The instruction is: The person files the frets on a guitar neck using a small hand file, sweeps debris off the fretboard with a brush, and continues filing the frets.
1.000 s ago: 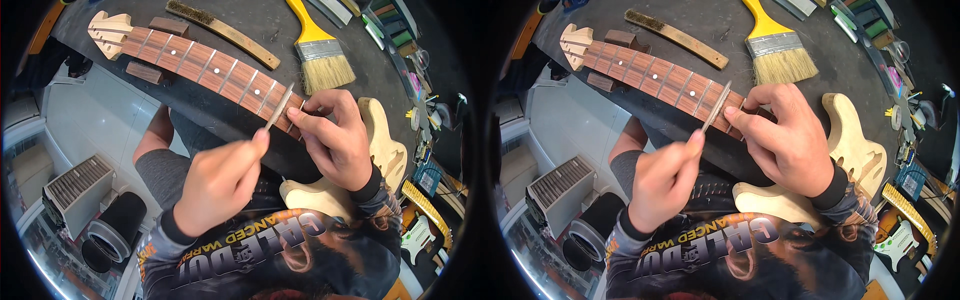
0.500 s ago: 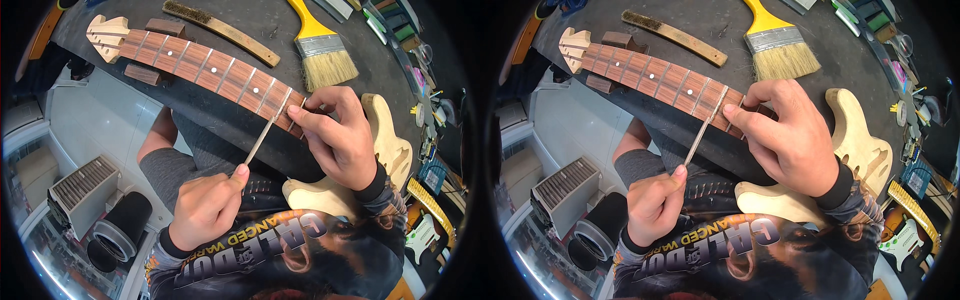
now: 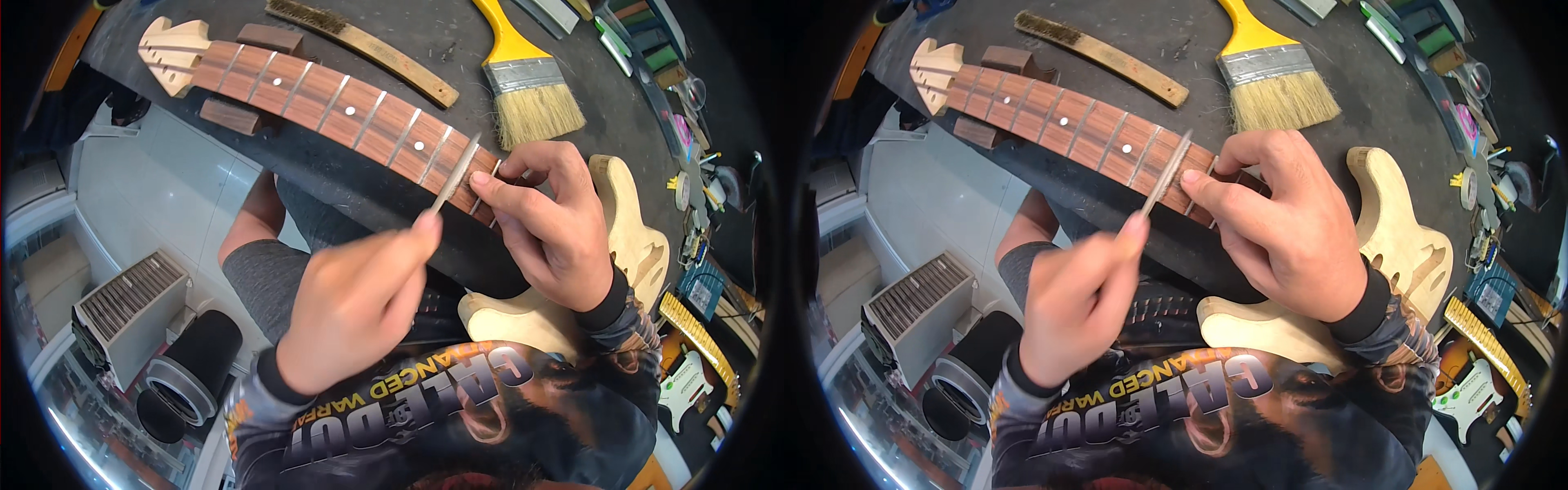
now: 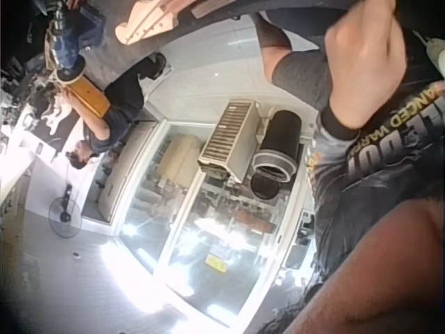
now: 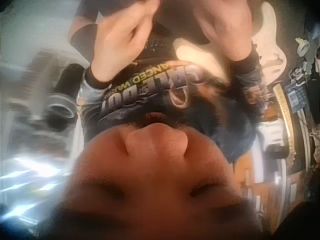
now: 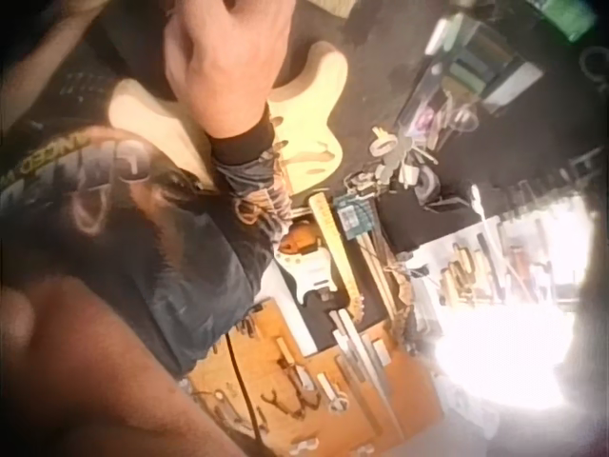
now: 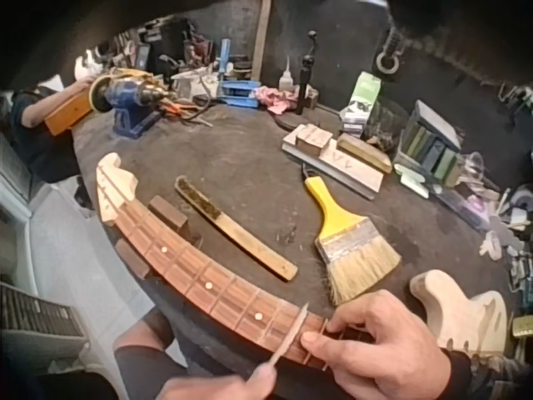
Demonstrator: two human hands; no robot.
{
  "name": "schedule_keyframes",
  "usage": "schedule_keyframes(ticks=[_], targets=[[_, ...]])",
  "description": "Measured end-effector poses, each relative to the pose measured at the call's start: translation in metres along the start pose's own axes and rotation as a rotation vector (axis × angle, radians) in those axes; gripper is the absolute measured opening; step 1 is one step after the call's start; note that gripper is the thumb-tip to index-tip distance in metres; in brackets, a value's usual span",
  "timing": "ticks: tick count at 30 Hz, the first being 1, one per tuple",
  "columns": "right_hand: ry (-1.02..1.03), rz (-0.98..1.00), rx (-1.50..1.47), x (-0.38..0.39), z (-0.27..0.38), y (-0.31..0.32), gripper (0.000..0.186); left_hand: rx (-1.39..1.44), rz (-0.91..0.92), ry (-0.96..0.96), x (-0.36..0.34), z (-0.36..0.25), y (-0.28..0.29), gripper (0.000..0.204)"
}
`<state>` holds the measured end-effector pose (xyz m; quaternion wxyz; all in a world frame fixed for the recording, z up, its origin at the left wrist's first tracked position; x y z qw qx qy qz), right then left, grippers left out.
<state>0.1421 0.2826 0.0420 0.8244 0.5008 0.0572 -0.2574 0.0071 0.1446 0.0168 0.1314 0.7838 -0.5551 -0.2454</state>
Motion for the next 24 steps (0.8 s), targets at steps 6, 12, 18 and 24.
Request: schedule_keyframes(ticks=[6, 12, 18, 24], targets=[[-0.030, -0.001, -0.013, 0.003, 0.000, -0.002, 0.050, 0.000, -0.031, 0.032, 0.023, -0.001, 0.006, 0.033], [-0.035, -0.019, -0.006, 0.005, -0.004, -0.001, 0.050, 0.068, -0.052, 0.005, -0.016, 0.007, -0.009, 0.028], [-0.064, 0.077, -0.027, 0.004, -0.001, -0.003, 0.057, 0.001, -0.091, -0.019, 0.048, -0.003, 0.017, 0.023], [-0.070, 0.085, -0.015, 0.006, -0.004, -0.001, 0.057, 0.016, -0.067, -0.017, 0.041, -0.001, 0.017, 0.020]])
Point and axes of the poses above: each hand's wrist, its own x-axis away from the middle knuckle, its own y-axis out of the back of the hand, z = x × y, the point moved 8 cm from there along -x, towards the middle knuckle, and after that the axes turned 3 degrees about -z, right-handed, at the moved point
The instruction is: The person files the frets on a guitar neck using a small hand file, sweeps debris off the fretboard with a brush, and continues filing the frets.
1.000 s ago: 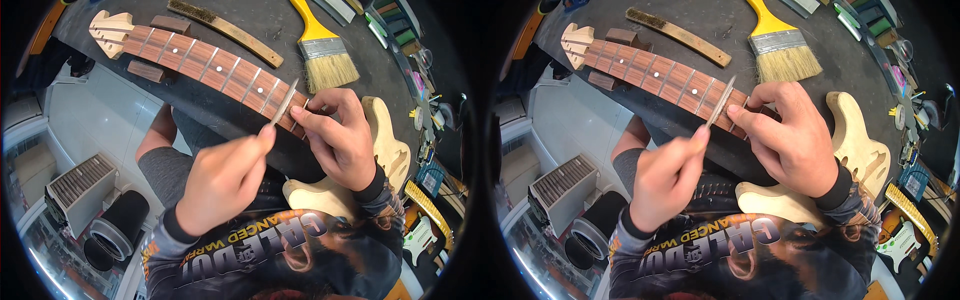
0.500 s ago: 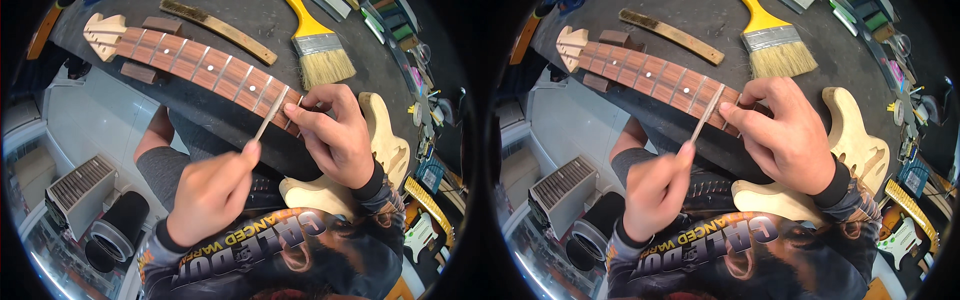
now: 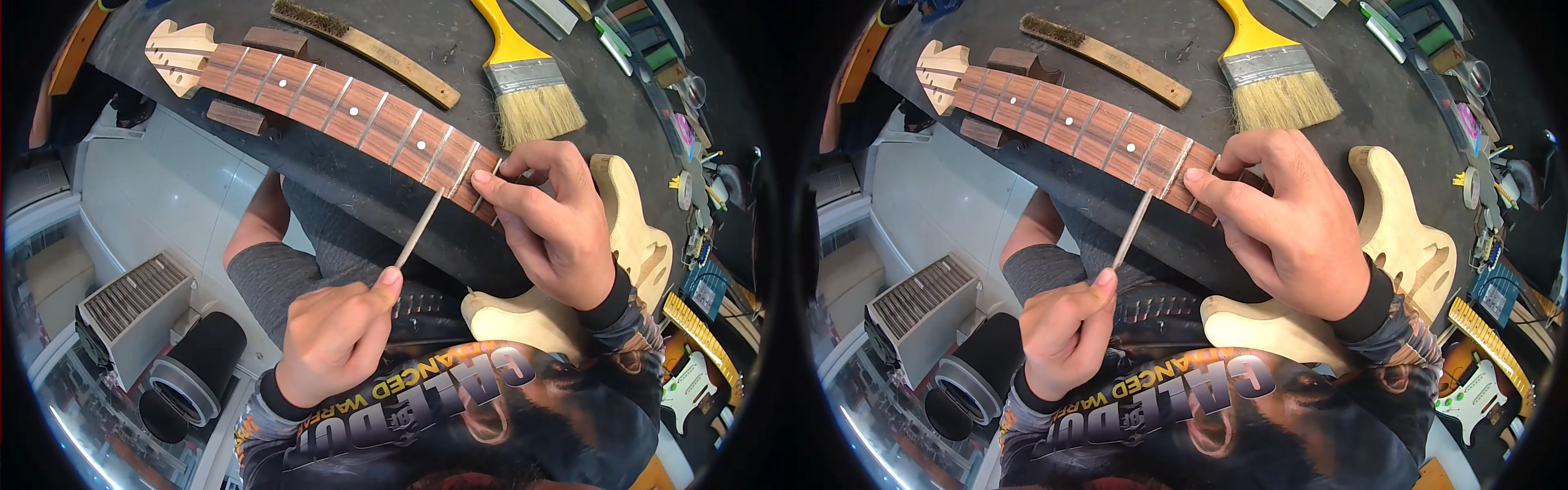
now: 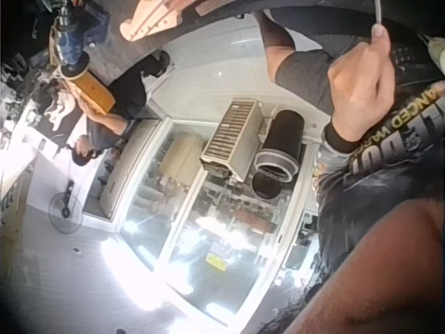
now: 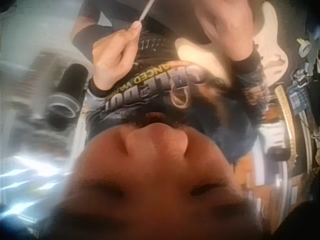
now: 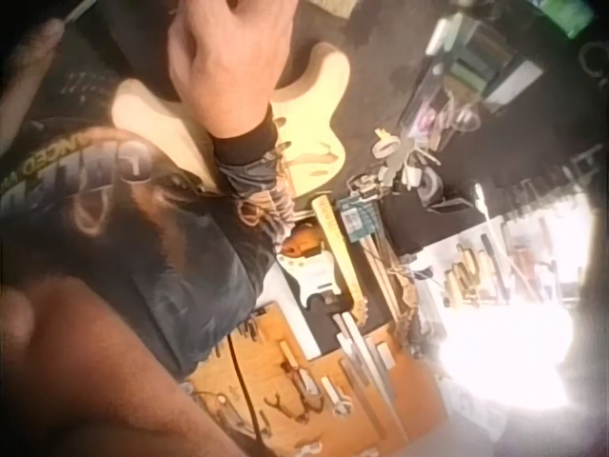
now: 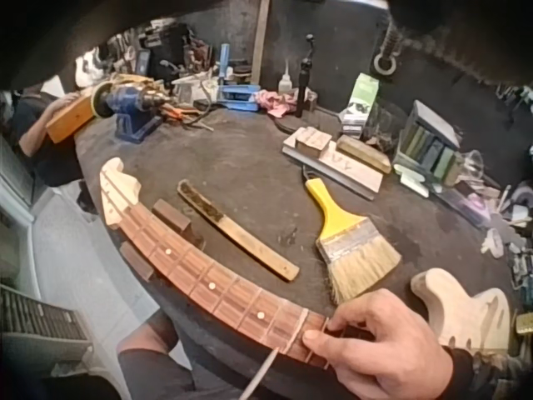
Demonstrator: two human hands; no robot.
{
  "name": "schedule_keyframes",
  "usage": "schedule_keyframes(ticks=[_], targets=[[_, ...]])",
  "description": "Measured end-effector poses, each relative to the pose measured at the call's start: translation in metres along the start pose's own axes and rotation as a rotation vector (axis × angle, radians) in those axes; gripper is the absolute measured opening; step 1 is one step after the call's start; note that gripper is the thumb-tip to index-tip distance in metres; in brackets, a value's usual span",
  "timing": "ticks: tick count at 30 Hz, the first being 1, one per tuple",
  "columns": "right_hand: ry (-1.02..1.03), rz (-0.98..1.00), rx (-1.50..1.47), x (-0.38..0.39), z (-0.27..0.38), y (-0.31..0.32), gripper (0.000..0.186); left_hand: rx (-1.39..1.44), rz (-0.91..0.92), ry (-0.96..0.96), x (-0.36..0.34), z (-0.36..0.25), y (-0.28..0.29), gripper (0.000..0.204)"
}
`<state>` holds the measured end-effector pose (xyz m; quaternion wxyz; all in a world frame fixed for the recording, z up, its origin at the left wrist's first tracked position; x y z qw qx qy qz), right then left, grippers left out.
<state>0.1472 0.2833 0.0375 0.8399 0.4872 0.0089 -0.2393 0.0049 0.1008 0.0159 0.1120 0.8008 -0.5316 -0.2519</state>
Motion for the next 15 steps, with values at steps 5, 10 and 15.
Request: schedule_keyframes(ticks=[5, 10, 15], targets=[[-0.002, -0.006, -0.016, -0.002, 0.001, -0.002, 0.057, 0.035, 0.015, -0.002, 0.004, 0.006, -0.006, 0.041], [0.006, -0.009, 0.008, -0.001, 0.001, 0.001, 0.056, 0.059, 0.044, 0.015, -0.053, 0.013, -0.033, 0.046], [-0.008, -0.009, -0.024, -0.002, 0.001, -0.001, 0.055, -0.010, 0.073, 0.043, -0.007, 0.007, -0.013, 0.044]])
Point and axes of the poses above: each hand's wrist, its own x-axis away from the middle knuckle, its own y-axis out of the back of the hand, z = x × y, the point moved 8 cm from there along -x, towards the middle knuckle, and after that the axes turned 3 degrees about -z, right-handed, at the moved point
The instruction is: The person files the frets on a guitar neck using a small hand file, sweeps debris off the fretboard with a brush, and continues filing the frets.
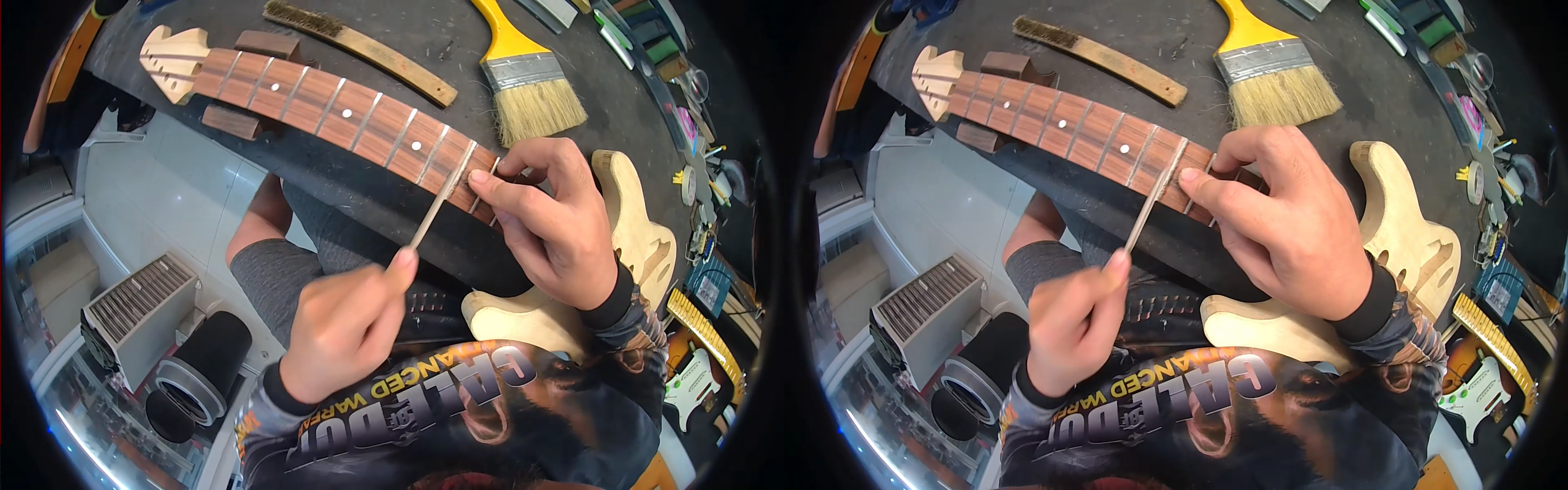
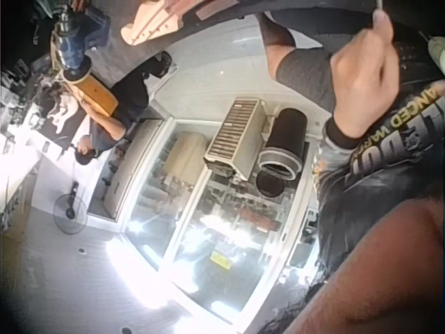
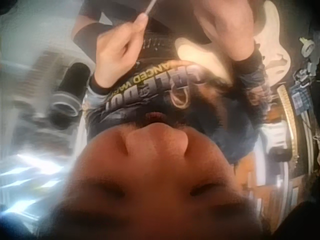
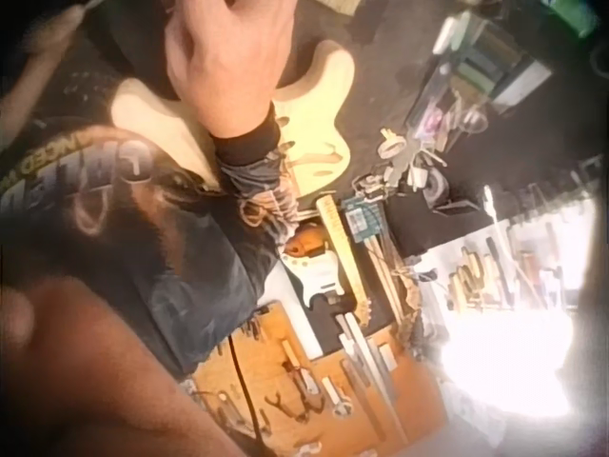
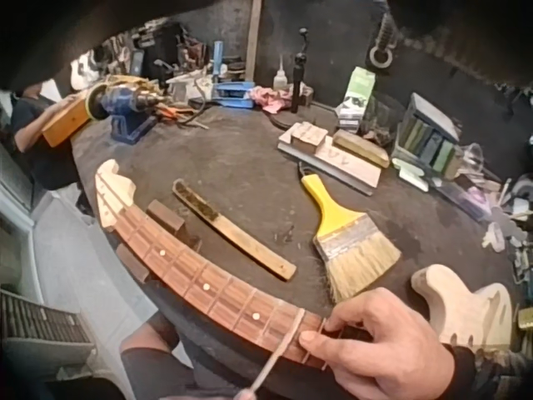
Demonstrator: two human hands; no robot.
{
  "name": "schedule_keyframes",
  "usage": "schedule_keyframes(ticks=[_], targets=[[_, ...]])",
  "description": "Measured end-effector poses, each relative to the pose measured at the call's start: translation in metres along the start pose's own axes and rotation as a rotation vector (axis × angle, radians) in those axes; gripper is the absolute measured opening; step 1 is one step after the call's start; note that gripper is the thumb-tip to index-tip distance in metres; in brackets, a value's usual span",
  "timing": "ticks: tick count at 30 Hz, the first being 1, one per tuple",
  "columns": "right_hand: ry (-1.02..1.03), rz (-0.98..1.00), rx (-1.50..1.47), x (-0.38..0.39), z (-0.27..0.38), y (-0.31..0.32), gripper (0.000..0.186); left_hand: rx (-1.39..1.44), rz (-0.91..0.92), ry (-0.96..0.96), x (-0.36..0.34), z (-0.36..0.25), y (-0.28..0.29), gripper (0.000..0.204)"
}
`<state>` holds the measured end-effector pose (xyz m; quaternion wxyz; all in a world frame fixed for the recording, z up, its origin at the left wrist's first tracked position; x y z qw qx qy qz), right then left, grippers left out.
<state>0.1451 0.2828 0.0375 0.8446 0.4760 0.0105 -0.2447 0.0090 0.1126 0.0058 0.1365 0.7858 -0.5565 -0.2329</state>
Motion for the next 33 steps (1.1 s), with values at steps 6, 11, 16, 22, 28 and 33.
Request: schedule_keyframes(ticks=[6, 11, 16, 22, 28, 33], targets=[[0.044, -0.080, 0.038, -0.001, 0.000, 0.003, 0.048, 0.115, -0.066, -0.009, -0.054, 0.005, -0.019, 0.035], [0.038, -0.049, 0.031, -0.001, 0.002, 0.000, 0.052, -0.033, -0.046, -0.082, 0.011, -0.004, 0.005, 0.038], [0.013, 0.002, 0.017, 0.000, 0.001, 0.002, 0.058, -0.027, -0.057, -0.071, 0.022, -0.004, 0.013, 0.045], [0.010, 0.004, 0.008, 0.001, -0.002, -0.001, 0.058, 0.009, -0.080, -0.073, 0.011, -0.002, 0.005, 0.029], [-0.010, 0.013, 0.017, 0.004, -0.003, 0.001, 0.056, 0.013, -0.001, -0.062, -0.047, 0.000, -0.017, 0.047], [0.048, -0.083, 0.013, -0.001, -0.001, 0.000, 0.048, 0.003, -0.060, -0.057, -0.005, -0.003, -0.002, 0.035]])
Point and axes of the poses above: each hand's wrist, its own x-axis away from the middle knuckle, its own y-axis out of the back of the hand, z = x × y, the point moved 8 cm from there along -x, towards the middle knuckle, and after that the axes turned 3 degrees about -z, right-handed, at the moved point
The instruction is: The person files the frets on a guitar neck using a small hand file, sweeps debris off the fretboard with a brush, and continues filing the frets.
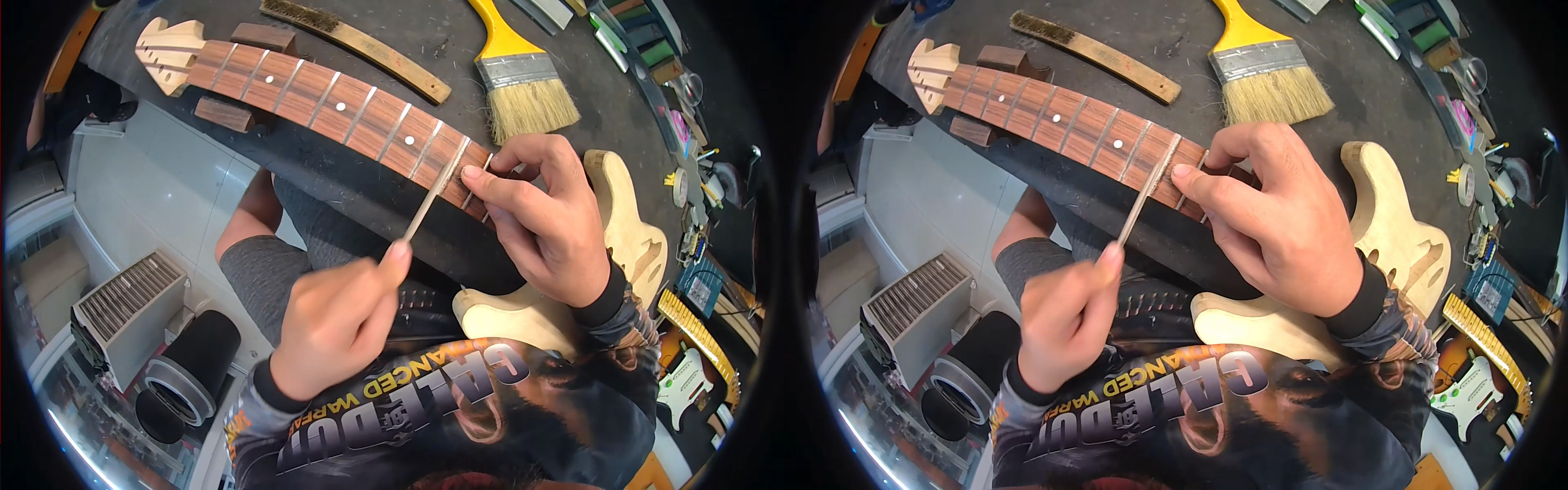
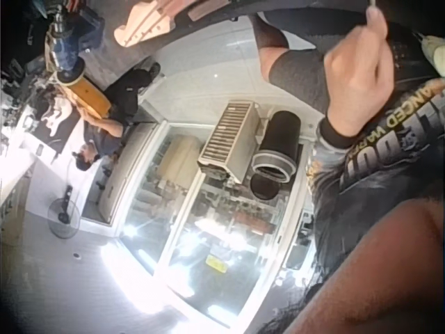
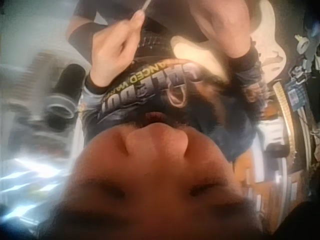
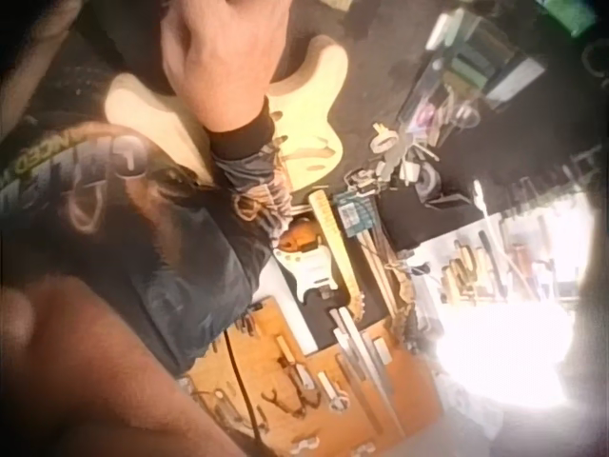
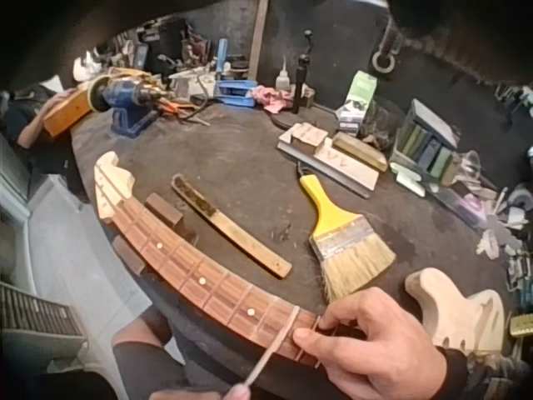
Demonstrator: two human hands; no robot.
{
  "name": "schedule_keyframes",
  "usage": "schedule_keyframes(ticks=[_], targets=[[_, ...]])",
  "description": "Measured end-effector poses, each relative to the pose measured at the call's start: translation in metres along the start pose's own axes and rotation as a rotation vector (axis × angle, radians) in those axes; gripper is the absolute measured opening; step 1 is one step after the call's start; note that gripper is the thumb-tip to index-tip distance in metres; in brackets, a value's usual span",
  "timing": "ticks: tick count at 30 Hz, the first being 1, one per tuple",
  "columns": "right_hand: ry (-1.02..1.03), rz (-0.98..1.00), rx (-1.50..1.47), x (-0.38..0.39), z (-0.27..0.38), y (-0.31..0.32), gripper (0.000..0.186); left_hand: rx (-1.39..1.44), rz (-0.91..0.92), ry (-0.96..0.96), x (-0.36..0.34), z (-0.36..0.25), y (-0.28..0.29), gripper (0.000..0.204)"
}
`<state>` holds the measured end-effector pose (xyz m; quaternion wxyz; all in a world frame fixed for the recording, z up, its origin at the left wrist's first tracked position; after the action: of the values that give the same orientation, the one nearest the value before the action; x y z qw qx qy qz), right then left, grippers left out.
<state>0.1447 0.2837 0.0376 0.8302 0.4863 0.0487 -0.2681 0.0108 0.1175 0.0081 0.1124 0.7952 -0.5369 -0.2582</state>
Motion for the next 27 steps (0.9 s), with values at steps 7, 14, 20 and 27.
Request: schedule_keyframes(ticks=[7, 14, 20, 27], targets=[[-0.023, -0.001, -0.005, 0.000, -0.005, 0.001, 0.049, 0.044, -0.032, -0.025, -0.043, 0.005, -0.015, 0.034], [-0.028, 0.101, 0.003, 0.001, 0.000, -0.001, 0.056, -0.058, 0.011, -0.018, 0.029, -0.005, 0.014, 0.045], [0.009, 0.000, 0.003, 0.000, -0.002, 0.001, 0.049, -0.046, 0.011, -0.025, 0.020, -0.001, 0.009, 0.040], [-0.042, 0.079, 0.002, 0.001, 0.000, 0.000, 0.055, -0.008, 0.035, -0.037, -0.024, 0.004, -0.009, 0.045]])
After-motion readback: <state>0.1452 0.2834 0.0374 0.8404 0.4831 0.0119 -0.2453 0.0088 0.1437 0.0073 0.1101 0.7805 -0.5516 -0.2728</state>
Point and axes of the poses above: each hand's wrist, its own x-axis away from the middle knuckle, its own y-axis out of the back of the hand, z = x × y, the point moved 8 cm from there along -x, towards the middle knuckle, and after that the axes turned 3 degrees about -z, right-handed, at the moved point
